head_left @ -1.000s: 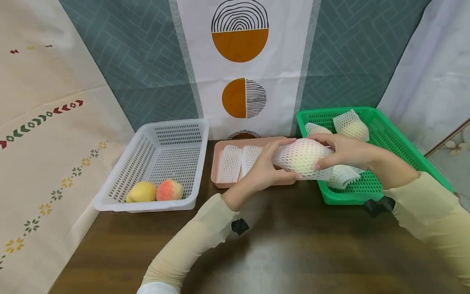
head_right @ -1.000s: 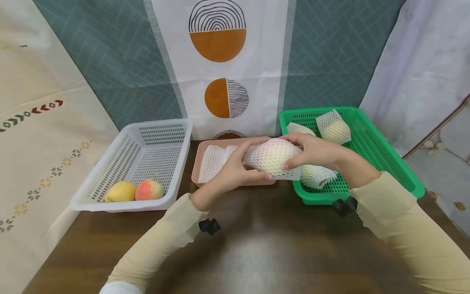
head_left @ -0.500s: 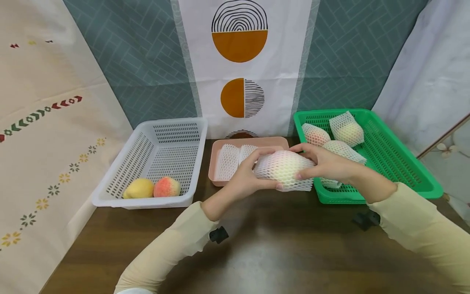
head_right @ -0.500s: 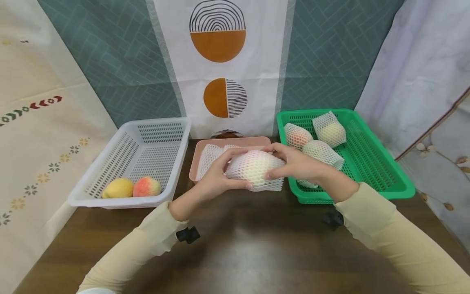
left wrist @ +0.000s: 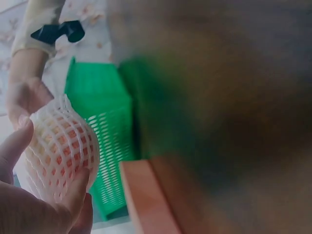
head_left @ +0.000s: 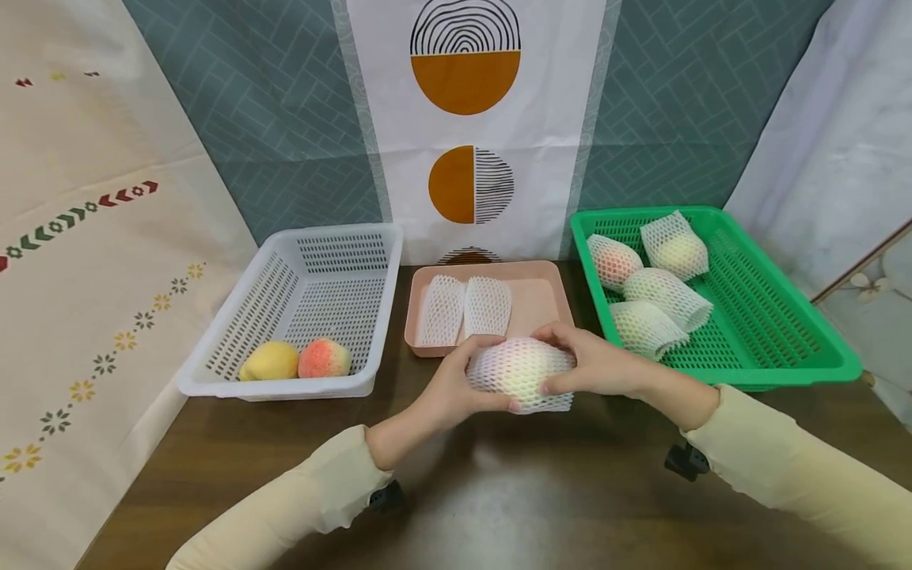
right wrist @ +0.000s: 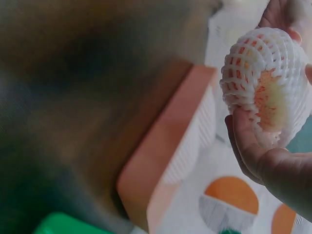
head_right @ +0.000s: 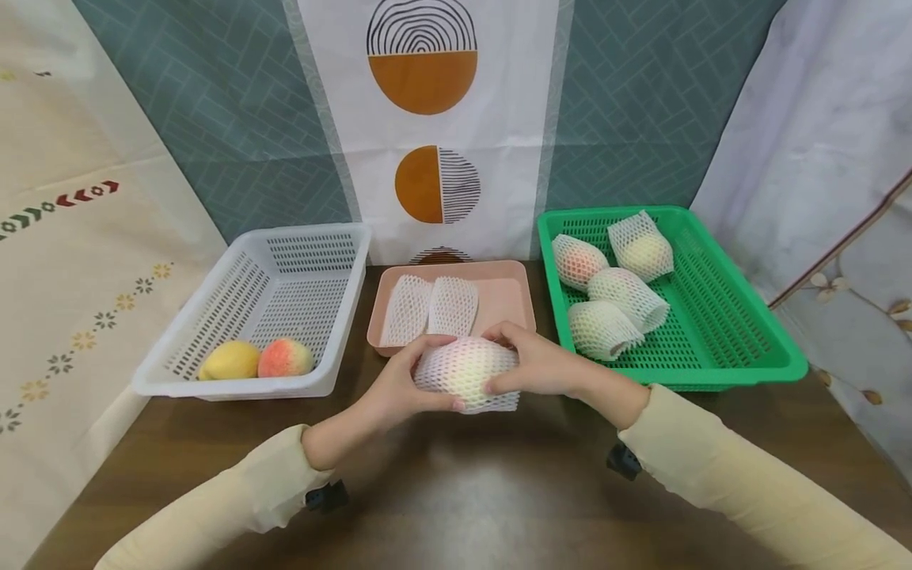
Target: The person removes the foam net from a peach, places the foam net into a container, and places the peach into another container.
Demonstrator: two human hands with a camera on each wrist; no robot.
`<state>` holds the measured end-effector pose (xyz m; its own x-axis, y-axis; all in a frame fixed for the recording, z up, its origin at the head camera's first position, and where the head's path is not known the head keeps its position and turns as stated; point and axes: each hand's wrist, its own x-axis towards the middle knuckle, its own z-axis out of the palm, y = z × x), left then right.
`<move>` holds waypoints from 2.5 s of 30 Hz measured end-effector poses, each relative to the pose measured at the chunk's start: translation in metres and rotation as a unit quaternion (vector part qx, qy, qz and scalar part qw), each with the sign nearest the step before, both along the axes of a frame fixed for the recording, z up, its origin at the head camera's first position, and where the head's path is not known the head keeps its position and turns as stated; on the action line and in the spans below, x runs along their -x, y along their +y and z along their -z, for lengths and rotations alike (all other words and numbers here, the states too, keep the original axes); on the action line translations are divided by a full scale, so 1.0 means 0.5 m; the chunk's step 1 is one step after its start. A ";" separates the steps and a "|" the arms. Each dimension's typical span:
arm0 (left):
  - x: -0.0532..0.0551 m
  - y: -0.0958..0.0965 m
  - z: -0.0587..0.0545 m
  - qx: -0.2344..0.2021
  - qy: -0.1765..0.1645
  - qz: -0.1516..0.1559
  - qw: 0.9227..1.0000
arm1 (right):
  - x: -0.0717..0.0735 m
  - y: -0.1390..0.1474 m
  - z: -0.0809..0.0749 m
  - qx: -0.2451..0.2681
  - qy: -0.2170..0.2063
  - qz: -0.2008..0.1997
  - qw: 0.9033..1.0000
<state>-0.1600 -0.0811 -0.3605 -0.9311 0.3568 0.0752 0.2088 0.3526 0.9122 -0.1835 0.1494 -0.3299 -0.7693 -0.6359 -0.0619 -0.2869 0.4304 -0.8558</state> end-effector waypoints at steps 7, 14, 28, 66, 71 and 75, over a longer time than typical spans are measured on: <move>-0.037 -0.008 0.049 -0.019 -0.055 0.001 0.998 | -0.022 -0.017 0.057 -0.026 0.006 -0.020 0.999; -0.064 -0.006 0.085 -0.011 -0.098 -0.009 0.995 | -0.040 -0.022 0.102 -0.039 0.009 -0.048 0.998; -0.081 -0.020 0.079 -0.033 -0.114 -0.006 0.993 | -0.083 -0.047 0.108 -0.071 0.064 -0.007 0.995; -0.064 -0.046 0.073 -0.086 -0.200 0.076 0.973 | -0.054 -0.029 0.101 -0.121 0.105 -0.032 0.987; -0.064 -0.037 0.074 -0.076 -0.207 0.079 0.972 | -0.056 -0.022 0.109 -0.096 0.086 -0.031 0.991; -0.062 -0.027 0.072 -0.053 -0.197 0.086 0.975 | -0.063 -0.022 0.116 -0.081 0.068 -0.028 0.994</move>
<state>-0.1289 -0.0947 -0.3967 -0.8220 0.5206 -0.2308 -0.1165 0.2429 0.9630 -0.1519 0.1382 -0.3877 -0.7413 -0.6680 -0.0654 -0.4220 0.5397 -0.7284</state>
